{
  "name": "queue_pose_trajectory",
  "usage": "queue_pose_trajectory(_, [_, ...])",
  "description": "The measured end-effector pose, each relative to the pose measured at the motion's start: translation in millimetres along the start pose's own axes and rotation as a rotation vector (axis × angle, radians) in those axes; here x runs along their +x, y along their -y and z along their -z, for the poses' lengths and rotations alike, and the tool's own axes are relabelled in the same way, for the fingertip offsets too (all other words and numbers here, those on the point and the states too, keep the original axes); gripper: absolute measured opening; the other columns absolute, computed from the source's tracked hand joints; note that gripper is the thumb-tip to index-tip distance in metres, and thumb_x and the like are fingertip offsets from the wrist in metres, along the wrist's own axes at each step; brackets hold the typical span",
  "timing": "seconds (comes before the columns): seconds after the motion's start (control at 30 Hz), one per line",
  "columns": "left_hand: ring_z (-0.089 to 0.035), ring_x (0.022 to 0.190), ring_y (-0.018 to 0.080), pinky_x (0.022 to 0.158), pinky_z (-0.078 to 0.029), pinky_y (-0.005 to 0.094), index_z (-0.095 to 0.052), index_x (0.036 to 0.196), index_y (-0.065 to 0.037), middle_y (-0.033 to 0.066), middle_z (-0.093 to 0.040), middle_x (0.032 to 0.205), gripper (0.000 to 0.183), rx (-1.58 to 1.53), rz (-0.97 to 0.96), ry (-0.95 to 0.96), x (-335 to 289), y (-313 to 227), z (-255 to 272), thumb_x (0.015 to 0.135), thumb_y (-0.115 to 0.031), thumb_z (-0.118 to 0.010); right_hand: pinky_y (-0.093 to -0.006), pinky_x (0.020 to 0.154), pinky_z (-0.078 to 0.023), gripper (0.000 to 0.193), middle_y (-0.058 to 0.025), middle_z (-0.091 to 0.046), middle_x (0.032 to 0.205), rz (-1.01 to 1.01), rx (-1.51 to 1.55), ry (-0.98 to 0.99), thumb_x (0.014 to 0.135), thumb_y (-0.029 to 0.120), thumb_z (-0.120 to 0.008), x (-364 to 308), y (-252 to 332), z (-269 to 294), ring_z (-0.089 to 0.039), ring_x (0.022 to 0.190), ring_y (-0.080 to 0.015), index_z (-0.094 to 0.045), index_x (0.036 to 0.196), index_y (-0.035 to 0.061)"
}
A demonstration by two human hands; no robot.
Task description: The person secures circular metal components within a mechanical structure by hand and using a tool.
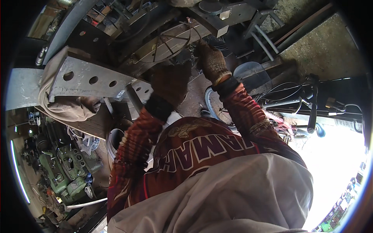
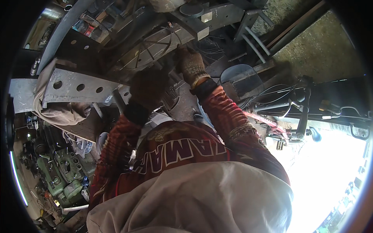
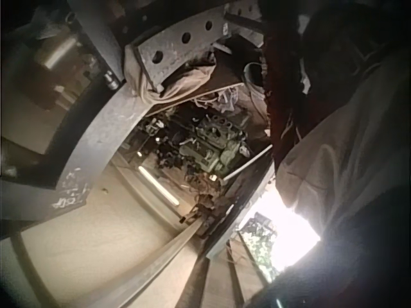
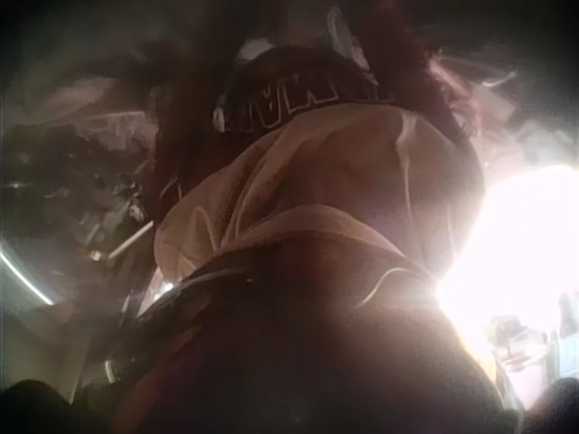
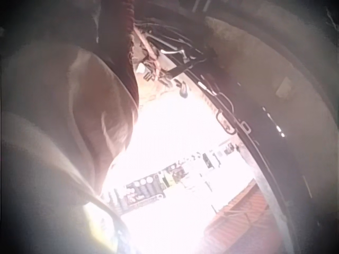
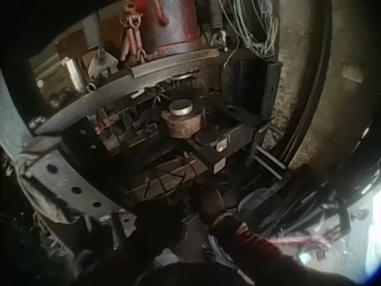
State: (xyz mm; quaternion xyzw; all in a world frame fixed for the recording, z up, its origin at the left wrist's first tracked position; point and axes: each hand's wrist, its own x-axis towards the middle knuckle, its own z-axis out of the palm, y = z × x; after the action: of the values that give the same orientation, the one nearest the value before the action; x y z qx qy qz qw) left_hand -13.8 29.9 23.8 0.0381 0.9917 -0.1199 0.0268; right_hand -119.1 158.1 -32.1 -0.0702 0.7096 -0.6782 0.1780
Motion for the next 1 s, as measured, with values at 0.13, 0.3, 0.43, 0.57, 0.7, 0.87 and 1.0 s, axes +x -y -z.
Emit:
queue_pose_trajectory(0.13, [-0.070,0.083,0.0233,0.075,-0.051,0.0427,-0.067,0.112,-0.019,0.0030,-0.069,0.085,0.024,0.013,-0.188,-0.166,-2.2,49.7,6.6,0.091,-0.030,-0.063,-0.0322,0.058,-0.050,0.036,-0.0078,-0.065,0.076,0.049,0.099,-0.036,0.105,0.036,-0.050,20.0,-28.2,-19.0,-0.062,0.060,-0.0192,-0.066,0.097,0.0047])
queue_pose_trajectory(0.3, [-0.066,0.074,0.0206,0.067,-0.051,0.0391,-0.067,0.122,-0.030,0.0005,-0.064,0.077,0.031,0.041,-0.205,-0.268,-4.7,91.3,-5.9,0.092,-0.026,-0.061,-0.0331,0.059,-0.052,0.037,-0.0092,-0.066,0.074,-0.208,0.645,-0.064,0.105,0.036,-0.050,19.2,-23.7,-61.5,-0.064,0.061,-0.0218,-0.067,0.096,0.0045])
queue_pose_trajectory(0.43, [-0.066,0.076,0.0214,0.067,-0.051,0.0402,-0.069,0.113,-0.020,0.0009,-0.064,0.077,0.024,0.104,-0.144,-0.317,-5.1,77.6,-1.0,0.092,-0.028,-0.060,-0.0374,0.066,-0.055,0.023,-0.0128,-0.067,0.076,-0.014,0.292,-0.025,0.099,0.025,-0.055,24.7,-29.9,-51.5,-0.068,0.069,-0.0260,-0.066,0.101,0.0050])
queue_pose_trajectory(0.57, [-0.069,0.071,0.0248,0.064,-0.053,0.0429,-0.068,0.095,-0.013,0.0051,-0.067,0.074,0.014,-0.155,-0.028,-0.260,-0.2,-5.7,-16.2,0.090,-0.024,-0.060,-0.0437,0.070,-0.054,0.018,-0.0167,-0.068,0.084,0.537,-0.539,0.025,0.094,0.021,-0.057,19.0,-26.4,18.4,-0.070,0.080,-0.0332,-0.064,0.106,0.0091])
queue_pose_trajectory(0.7, [-0.067,0.067,0.0259,0.067,-0.052,0.0431,-0.067,0.094,-0.015,0.0036,-0.066,0.073,0.014,-0.193,-0.135,-0.391,-7.4,13.4,-27.1,0.092,-0.025,-0.057,-0.0438,0.078,-0.055,0.032,-0.0162,-0.067,0.103,0.640,-0.813,-0.006,0.081,0.014,-0.068,9.0,-22.5,11.9,-0.067,0.092,-0.0376,-0.065,0.112,0.0079])
queue_pose_trajectory(0.87, [-0.067,0.073,0.0239,0.069,-0.050,0.0434,-0.067,0.088,-0.011,0.0062,-0.065,0.074,0.015,-0.273,0.072,-0.264,-11.3,-0.5,-24.6,0.090,-0.023,-0.058,-0.0515,0.076,-0.052,0.035,-0.0197,-0.066,0.108,0.887,-0.995,-0.021,0.086,0.019,-0.065,26.2,-51.1,22.0,-0.065,0.092,-0.0409,-0.058,0.118,0.0067])
queue_pose_trajectory(1.0, [-0.069,0.069,0.0279,0.068,-0.052,0.0442,-0.067,0.090,-0.011,0.0065,-0.066,0.075,0.012,-0.240,0.126,-0.471,-27.5,16.3,-22.1,0.088,-0.021,-0.060,-0.0501,0.079,-0.054,0.039,-0.0201,-0.065,0.112,0.878,-0.999,-0.137,0.086,0.012,-0.062,-10.5,-18.7,-16.7,-0.066,0.093,-0.0399,-0.059,0.125,0.0055])
